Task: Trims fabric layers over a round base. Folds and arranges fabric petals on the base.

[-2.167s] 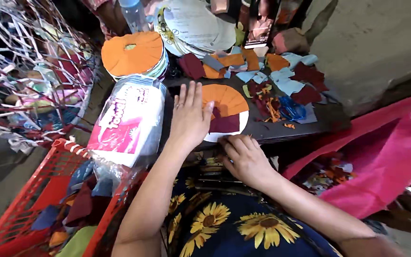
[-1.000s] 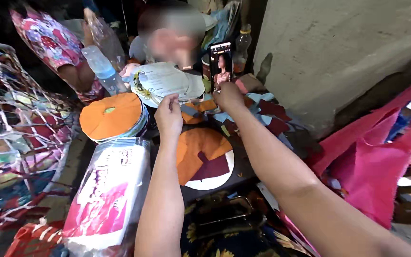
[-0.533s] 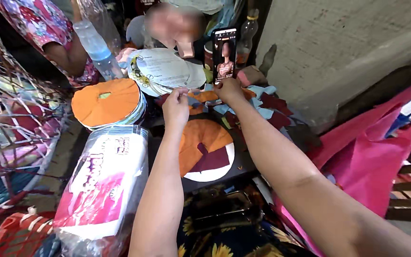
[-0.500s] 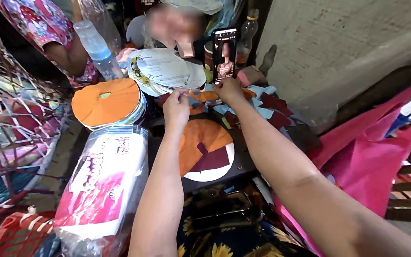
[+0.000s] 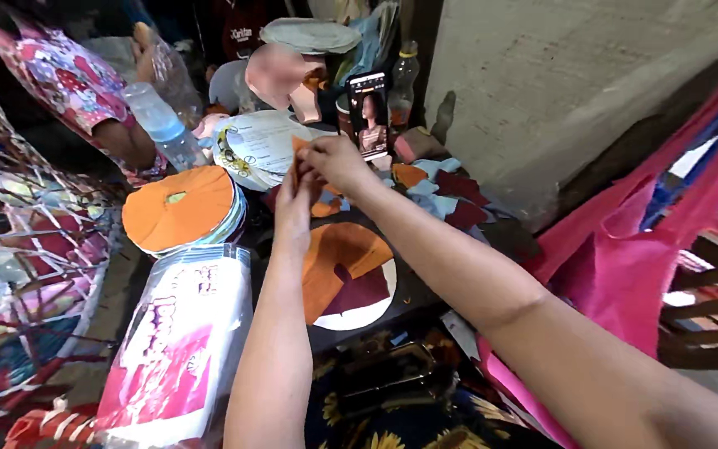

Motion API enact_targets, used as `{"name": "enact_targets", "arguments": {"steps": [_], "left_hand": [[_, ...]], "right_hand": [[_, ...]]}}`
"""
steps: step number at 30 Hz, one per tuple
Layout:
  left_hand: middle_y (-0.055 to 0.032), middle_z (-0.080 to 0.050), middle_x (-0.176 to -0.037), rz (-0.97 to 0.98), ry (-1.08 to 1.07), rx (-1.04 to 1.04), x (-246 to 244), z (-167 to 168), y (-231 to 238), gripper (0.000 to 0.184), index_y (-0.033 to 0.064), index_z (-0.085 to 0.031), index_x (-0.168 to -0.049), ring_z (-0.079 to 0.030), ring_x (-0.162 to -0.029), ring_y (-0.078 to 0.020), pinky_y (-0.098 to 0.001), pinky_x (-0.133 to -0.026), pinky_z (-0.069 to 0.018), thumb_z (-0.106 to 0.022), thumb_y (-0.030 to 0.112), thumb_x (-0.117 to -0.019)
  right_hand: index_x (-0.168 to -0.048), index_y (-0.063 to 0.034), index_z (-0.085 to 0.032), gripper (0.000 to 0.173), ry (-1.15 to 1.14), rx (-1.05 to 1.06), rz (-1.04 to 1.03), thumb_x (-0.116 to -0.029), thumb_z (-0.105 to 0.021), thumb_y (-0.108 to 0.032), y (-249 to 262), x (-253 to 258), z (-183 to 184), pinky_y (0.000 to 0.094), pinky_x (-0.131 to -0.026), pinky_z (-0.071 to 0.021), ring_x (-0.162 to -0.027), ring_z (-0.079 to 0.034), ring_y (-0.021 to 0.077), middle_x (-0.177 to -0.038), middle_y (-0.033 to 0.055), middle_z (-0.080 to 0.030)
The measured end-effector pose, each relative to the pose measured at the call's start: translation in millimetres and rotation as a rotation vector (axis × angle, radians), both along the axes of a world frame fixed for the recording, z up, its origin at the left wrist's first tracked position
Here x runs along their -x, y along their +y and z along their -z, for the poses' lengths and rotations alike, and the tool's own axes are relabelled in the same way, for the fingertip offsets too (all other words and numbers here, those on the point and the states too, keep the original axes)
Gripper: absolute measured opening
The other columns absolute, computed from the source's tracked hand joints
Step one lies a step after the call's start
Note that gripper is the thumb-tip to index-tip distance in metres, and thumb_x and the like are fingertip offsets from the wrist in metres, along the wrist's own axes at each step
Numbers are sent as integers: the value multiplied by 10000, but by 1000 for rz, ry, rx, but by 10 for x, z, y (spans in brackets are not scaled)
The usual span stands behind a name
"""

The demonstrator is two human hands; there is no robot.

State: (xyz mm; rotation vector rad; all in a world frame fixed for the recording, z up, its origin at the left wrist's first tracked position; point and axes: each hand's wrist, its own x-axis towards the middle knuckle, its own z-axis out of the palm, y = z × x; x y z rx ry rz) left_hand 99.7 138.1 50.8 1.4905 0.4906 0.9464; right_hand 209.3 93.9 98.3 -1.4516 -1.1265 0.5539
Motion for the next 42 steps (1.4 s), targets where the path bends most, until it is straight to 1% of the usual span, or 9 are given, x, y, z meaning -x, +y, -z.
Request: {"name": "enact_targets", "arguments": {"steps": [6,10,17,19,23,33,36,38,42], "left_hand": [[-128,-599,-1276,-15,-74,214,67,-50,32,365,22,-474,-1418,-639,-1085,-182,-368,-924,-552,-337,158,-1109],[-108,-628,-1176,44,27,192,67,-54,8,310,13,-537,-1356,-660,-982,-154,-336,-852,-572,-411,115,-1091],[-37,-623,-968,-129,109,265,69,-60,60,230,30,-556,-1246,-631,-784,-79,-238,-732,-543,-524,174,-1070],[-8,-642,-1011,-99,69,328,75,-59,72,268,69,-546,-1258,-645,-855,-70,-234,-780,-542,-471,266,-1093],[-101,-561,-1388,147,38,418,53,-43,7,596,28,-401,-1467,-573,-1242,-178,-348,-1052,-467,-269,482,-1105],[-109,-583,-1284,-107,-177,533,9,-47,1,390,80,-376,-1473,-633,-1091,-177,-323,-959,-522,-414,201,-1104],[-94,-611,-1213,-91,-259,537,48,-47,22,310,83,-487,-1364,-626,-1077,-180,-334,-967,-506,-379,101,-1075],[-69,-654,-1054,-54,-386,538,66,-29,52,246,97,-538,-1134,-649,-1029,-187,-363,-960,-513,-315,63,-1035],[-59,-662,-862,66,-631,554,113,-10,93,301,137,-509,-883,-680,-1018,-249,-437,-970,-520,-242,94,-1016]], "right_hand": [[-1384,33,-553,431,-90,-44,64,-1018,-615,-187,34,-176,94,466,-950,-512,-1111,-628,292,-1293,220,-618],[-1200,12,-630,254,196,52,-118,-1033,-609,-178,-51,-263,202,316,-778,-562,-843,-643,132,-1006,104,-660],[-1193,-11,-630,186,377,-79,42,-1037,-589,-104,-56,-287,291,330,-777,-570,-872,-654,148,-1057,110,-651],[-1221,-20,-606,200,466,-124,75,-1051,-569,-117,-46,-258,293,323,-753,-578,-868,-658,149,-1068,110,-642],[-1274,3,-575,240,511,-177,2,-1075,-502,-110,8,-167,397,343,-831,-562,-919,-648,147,-1097,115,-635],[-1179,26,-627,181,291,-73,-53,-1018,-574,-38,20,-241,451,311,-788,-535,-850,-618,130,-1004,114,-641],[-1096,10,-640,172,246,-111,-199,-984,-509,3,-19,-325,451,287,-783,-538,-849,-619,94,-973,67,-649],[-1027,-30,-648,229,243,-178,-358,-970,-426,-30,-62,-387,450,274,-817,-547,-863,-634,57,-947,6,-672],[-946,-101,-660,271,239,-270,-444,-943,-389,-87,-78,-423,450,260,-781,-557,-819,-648,36,-888,-50,-689]]}}
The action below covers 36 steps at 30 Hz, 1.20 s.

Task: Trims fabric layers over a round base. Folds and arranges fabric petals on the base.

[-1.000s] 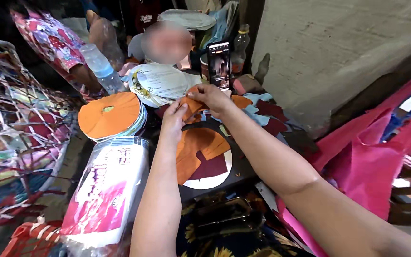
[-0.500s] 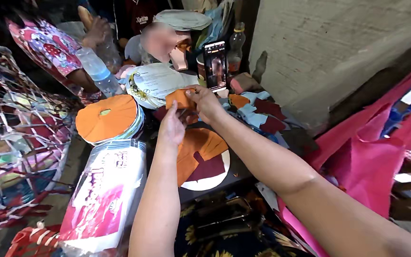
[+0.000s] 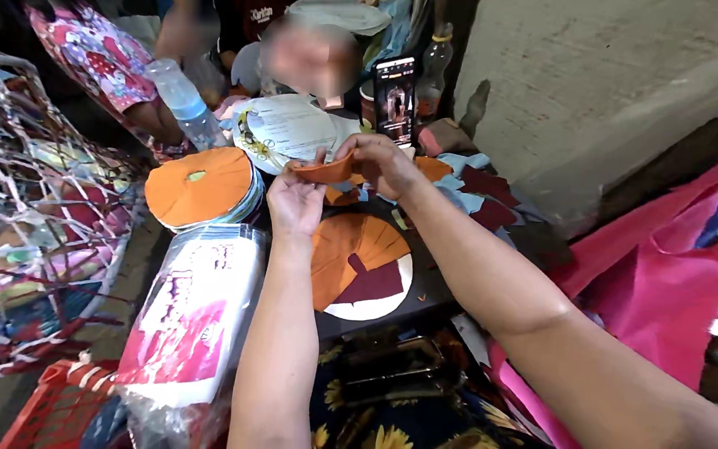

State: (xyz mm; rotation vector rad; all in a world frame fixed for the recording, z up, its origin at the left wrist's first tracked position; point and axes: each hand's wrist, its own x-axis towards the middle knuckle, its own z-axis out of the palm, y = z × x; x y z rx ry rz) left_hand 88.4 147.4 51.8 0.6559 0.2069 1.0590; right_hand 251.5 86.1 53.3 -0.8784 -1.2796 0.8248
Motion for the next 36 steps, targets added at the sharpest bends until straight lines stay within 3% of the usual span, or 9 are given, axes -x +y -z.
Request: {"name": "enact_targets", "arguments": {"steps": [8,11,14,16,19,22,27,32,36], "left_hand": [[-52,-677,-717,231,-295,-59,53,71,85,554,152,-560,-711,-726,-948,-266,-445,-1021,-520,-146,301,-1049],[-73,-688,-710,216,-347,-54,80,32,42,604,127,-575,-733,-738,-938,-281,-451,-1029,-521,-111,325,-1065],[-89,-729,-790,176,-307,-14,74,13,25,619,130,-610,-785,-739,-954,-272,-439,-999,-534,-107,343,-1076],[-52,-708,-778,130,-178,39,55,-16,13,576,151,-605,-839,-733,-872,-214,-370,-867,-583,-125,339,-1095],[-20,-631,-736,18,109,117,16,-81,-36,394,145,-541,-956,-680,-685,-136,-251,-617,-579,-215,293,-1119],[-1,-556,-756,-178,429,104,-64,-101,-103,161,122,-478,-1103,-588,-596,-78,-200,-531,-508,-351,220,-1112],[-42,-551,-902,-203,673,-24,-142,-43,-155,251,62,-458,-1325,-579,-688,-103,-244,-621,-520,-391,163,-1105],[-198,-509,-1430,-96,644,-57,-134,36,-118,443,-2,-367,-1501,-554,-1261,-261,-437,-1025,-488,-387,77,-1066],[-136,-535,-1393,-79,596,-39,-113,117,15,442,5,-423,-1431,-578,-1233,-208,-406,-1006,-513,-438,9,-989]], "right_hand": [[-807,-203,-707,368,-134,-126,-243,-937,-364,-170,-7,-40,32,291,-798,-571,-837,-693,44,-840,-86,-739],[-852,-160,-667,344,-80,-104,99,-962,-341,-142,-19,-105,-26,295,-800,-570,-833,-686,59,-864,-60,-732],[-1133,22,-652,299,-208,66,633,-995,-399,-58,2,-360,-85,330,-852,-550,-957,-666,139,-1088,104,-691],[-1250,7,-669,312,-359,220,917,-1028,-474,-91,10,-609,-14,435,-978,-517,-1110,-664,252,-1236,178,-681],[-1291,-68,-700,340,-530,433,1081,-1029,-483,-91,-30,-792,112,542,-1091,-427,-1285,-580,368,-1336,214,-643],[-1285,-102,-714,362,-639,545,1063,-1009,-485,-52,-10,-777,163,590,-1087,-413,-1317,-544,416,-1367,240,-614],[-1309,-113,-706,390,-748,607,1012,-962,-550,-29,55,-751,237,612,-1070,-424,-1328,-520,450,-1430,297,-533],[-1557,-195,-467,664,-655,580,1043,-928,-580,-15,78,-750,241,588,-1033,-471,-1319,-513,464,-1521,285,-425],[-1570,-147,-436,661,-598,502,1099,-940,-582,-15,74,-745,223,608,-1046,-456,-1310,-508,504,-1502,325,-433]]}}
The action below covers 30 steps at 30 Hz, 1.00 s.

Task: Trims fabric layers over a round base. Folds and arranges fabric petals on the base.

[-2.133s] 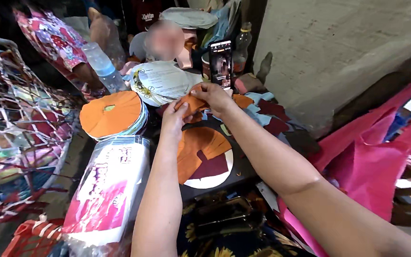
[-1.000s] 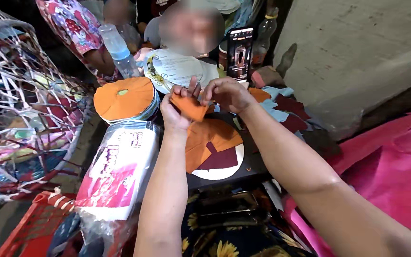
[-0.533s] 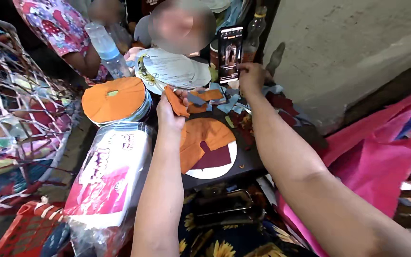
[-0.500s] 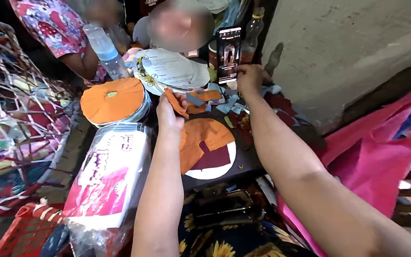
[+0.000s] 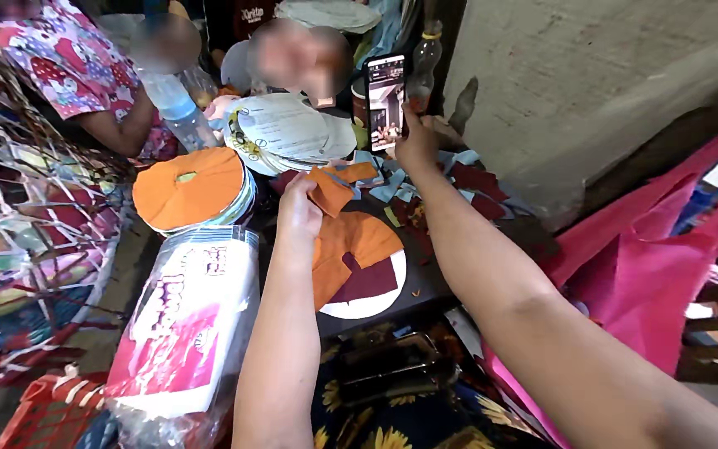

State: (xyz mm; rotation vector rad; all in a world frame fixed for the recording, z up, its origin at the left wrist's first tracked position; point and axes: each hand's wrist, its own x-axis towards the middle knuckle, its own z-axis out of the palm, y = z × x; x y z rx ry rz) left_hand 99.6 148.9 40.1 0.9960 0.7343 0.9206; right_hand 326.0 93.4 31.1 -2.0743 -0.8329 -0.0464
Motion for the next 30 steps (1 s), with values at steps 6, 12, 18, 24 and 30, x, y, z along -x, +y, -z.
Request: {"name": "enact_targets", "arguments": {"steps": [6,12,18,24,30], "left_hand": [[-125,-569,-1200,-1,-128,76,21,-183,-168,288,0,-488,-1312,-601,-1067,-184,-331,-952,-512,-478,14,-1024],[-132,-575,-1243,16,-197,117,32,-199,-149,343,78,-388,-1436,-620,-1079,-205,-373,-933,-528,-365,131,-1099],[-165,-577,-1218,-36,-256,195,28,-240,-170,308,69,-388,-1404,-665,-1027,-251,-385,-851,-589,-321,151,-1114],[-149,-597,-1218,-15,-217,177,36,-261,-192,321,60,-424,-1393,-674,-1026,-221,-332,-859,-590,-434,130,-1080],[-142,-562,-1275,34,-153,2,7,-160,-150,443,60,-348,-1452,-632,-1086,-212,-374,-928,-546,-447,-27,-1029]], "right_hand": [[-1453,-64,-553,501,56,0,-30,-955,-556,-9,-26,44,-23,597,-1008,-477,-1255,-559,466,-1452,294,-495],[-1367,5,-602,385,99,61,-23,-1002,-483,-17,-40,72,-43,579,-1058,-448,-1291,-557,423,-1424,267,-545],[-1322,-43,-668,365,66,131,-41,-991,-514,-42,-3,47,-8,603,-1073,-428,-1317,-544,421,-1402,259,-576],[-1328,-44,-669,366,68,170,-55,-1001,-506,-63,-21,78,-6,602,-1078,-425,-1316,-547,414,-1382,253,-593],[-1263,37,-671,327,72,-82,-333,-1065,-473,-132,0,255,-115,530,-1042,-466,-1194,-627,367,-1267,253,-658]]}}
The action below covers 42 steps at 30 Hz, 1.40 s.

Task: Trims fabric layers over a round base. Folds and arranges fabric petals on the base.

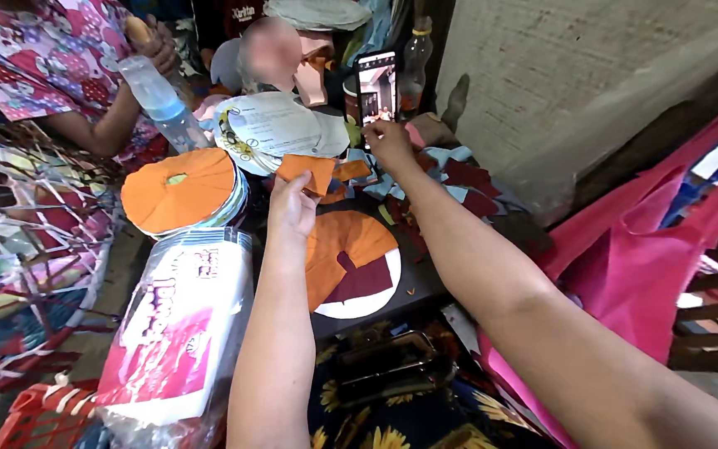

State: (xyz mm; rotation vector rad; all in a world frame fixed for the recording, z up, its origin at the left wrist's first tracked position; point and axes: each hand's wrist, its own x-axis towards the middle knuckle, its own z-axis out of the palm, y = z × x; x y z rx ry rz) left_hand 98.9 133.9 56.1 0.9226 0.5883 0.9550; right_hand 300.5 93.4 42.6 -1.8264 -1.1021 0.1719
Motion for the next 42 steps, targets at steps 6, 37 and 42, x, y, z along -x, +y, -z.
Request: {"name": "enact_targets", "arguments": {"steps": [6,37,42], "left_hand": [[-124,-579,-1211,-96,69,-148,-27,26,-21,369,30,-398,-1412,-640,-1024,-166,-326,-882,-558,-460,-1,-1049],[-133,-639,-1058,-24,67,84,3,-81,-41,293,20,-419,-1350,-702,-852,-175,-290,-744,-605,-376,197,-1120],[-148,-628,-1124,76,123,51,-9,-61,-64,297,9,-413,-1368,-702,-910,-195,-310,-779,-608,-434,108,-1089]], "right_hand": [[-1221,28,-660,336,164,-131,-462,-1073,-511,-235,13,587,-104,361,-813,-534,-895,-640,169,-1071,145,-680],[-1163,26,-686,299,-363,552,-87,-1021,-629,-230,-1178,314,-308,710,-858,-494,-1016,-655,490,-1052,286,-678],[-1161,37,-694,264,-379,738,14,-1004,-657,-172,-1695,282,14,706,-843,-493,-1021,-646,499,-1099,290,-666]]}}
